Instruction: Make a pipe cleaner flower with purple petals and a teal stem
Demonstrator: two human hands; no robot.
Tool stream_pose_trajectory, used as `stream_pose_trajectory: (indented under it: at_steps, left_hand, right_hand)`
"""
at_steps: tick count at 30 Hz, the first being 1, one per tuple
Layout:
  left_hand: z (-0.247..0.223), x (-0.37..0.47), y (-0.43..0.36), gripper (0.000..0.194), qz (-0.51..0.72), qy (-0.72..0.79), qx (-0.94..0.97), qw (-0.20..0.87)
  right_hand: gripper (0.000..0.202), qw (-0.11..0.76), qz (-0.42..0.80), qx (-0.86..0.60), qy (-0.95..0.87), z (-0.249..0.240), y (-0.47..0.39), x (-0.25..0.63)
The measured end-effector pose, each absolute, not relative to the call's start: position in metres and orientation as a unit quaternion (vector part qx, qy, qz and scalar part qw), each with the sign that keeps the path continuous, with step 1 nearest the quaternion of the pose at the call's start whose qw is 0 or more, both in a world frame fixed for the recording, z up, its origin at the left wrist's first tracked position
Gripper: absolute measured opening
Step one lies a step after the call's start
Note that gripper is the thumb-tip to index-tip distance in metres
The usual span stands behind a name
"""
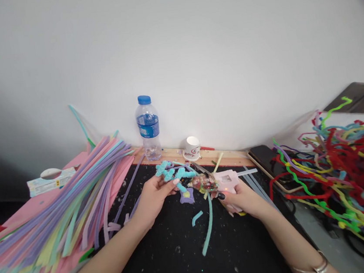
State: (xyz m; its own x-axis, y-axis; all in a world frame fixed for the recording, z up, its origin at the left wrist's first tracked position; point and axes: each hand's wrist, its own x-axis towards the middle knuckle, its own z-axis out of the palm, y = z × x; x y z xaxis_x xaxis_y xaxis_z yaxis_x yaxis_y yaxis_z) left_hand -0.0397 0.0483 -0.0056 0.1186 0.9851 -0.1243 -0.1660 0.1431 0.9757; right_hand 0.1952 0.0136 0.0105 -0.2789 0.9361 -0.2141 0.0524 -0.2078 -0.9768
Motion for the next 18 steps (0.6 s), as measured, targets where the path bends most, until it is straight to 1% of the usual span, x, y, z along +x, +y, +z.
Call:
stream_pose_trajectory:
  at_steps: [5,10,14,18]
  left_hand:
    - [-0.007,-0.038,0.0468,0.028,0.462,0.448,0.431,0.633]
    - [-0.0053,-0.038,0.0464,0.029,0.468,0.453,0.414,0.636]
    - [-0.0054,-0.0382,0.0464,0.029,0.469,0.452,0.411,0.638]
    - [-0.0066,-0.0383,0.0461,0.028,0.472,0.448,0.399,0.646]
  right_hand:
    - [0.029,0.348,0.58,-0.498,-0.542,0.006,0.0124,0.1897]
    - [0.019,0.351,0.556,-0.514,-0.55,0.0068,0.0106,0.1891]
    - [0.018,0.355,0.554,-0.516,-0.548,0.0081,0.0104,0.1877]
    - [0.021,0.361,0.543,-0.51,-0.561,0.0082,0.0103,0.1867]
